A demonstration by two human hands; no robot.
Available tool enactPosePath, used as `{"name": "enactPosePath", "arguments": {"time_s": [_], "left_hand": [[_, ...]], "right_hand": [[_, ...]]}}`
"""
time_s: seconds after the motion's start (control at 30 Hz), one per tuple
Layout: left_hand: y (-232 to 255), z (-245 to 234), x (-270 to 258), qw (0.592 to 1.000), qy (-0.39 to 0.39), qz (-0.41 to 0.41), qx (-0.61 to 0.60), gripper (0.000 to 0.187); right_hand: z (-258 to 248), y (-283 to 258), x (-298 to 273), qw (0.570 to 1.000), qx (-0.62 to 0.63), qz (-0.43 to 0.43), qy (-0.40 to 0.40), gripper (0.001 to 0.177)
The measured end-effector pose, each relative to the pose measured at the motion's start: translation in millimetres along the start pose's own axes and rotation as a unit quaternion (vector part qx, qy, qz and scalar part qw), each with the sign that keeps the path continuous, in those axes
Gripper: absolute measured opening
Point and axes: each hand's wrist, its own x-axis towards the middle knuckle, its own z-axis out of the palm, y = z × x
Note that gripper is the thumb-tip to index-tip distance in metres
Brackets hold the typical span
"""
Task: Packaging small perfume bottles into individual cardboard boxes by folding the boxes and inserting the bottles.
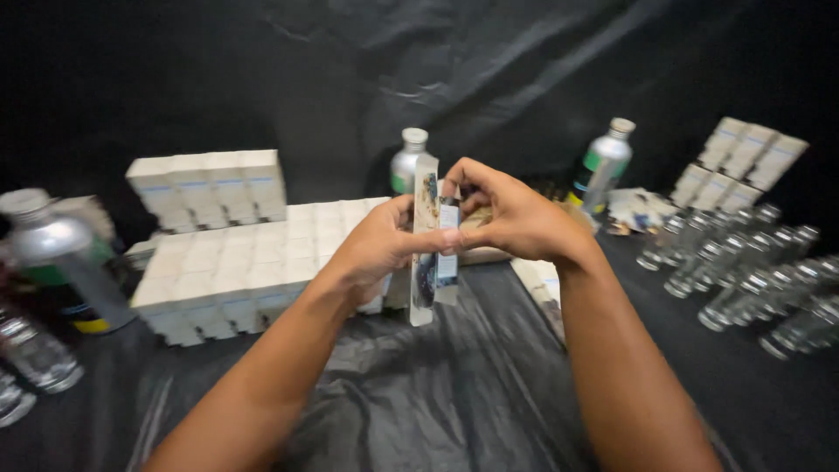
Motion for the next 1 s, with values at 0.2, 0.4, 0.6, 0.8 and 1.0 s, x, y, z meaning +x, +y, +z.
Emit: {"name": "enactPosePath", "arguments": {"time_s": [0.2,0.4,0.6,0.8,1.0], "left_hand": [[0,-28,-17,0.991,0.129,0.027,0.009,0.040],[-4,-43,-21,0.980,0.185,0.071,0.010,0.031],[6,-56,-29,0.960,0.236,0.115,0.097,0.033],[14,-55,-40,0.956,0.243,0.107,0.124,0.034],[3,-53,-37,0.965,0.200,0.088,0.142,0.037]], "right_hand": [[29,-1,25,0.989,0.143,0.008,0.041,0.075],[53,13,46,0.962,0.257,-0.007,0.091,0.056],[82,21,53,0.960,0.280,-0.001,0.023,0.057],[84,12,43,0.969,0.243,0.004,-0.041,0.054],[77,29,61,0.939,0.319,-0.023,0.124,0.054]]}}
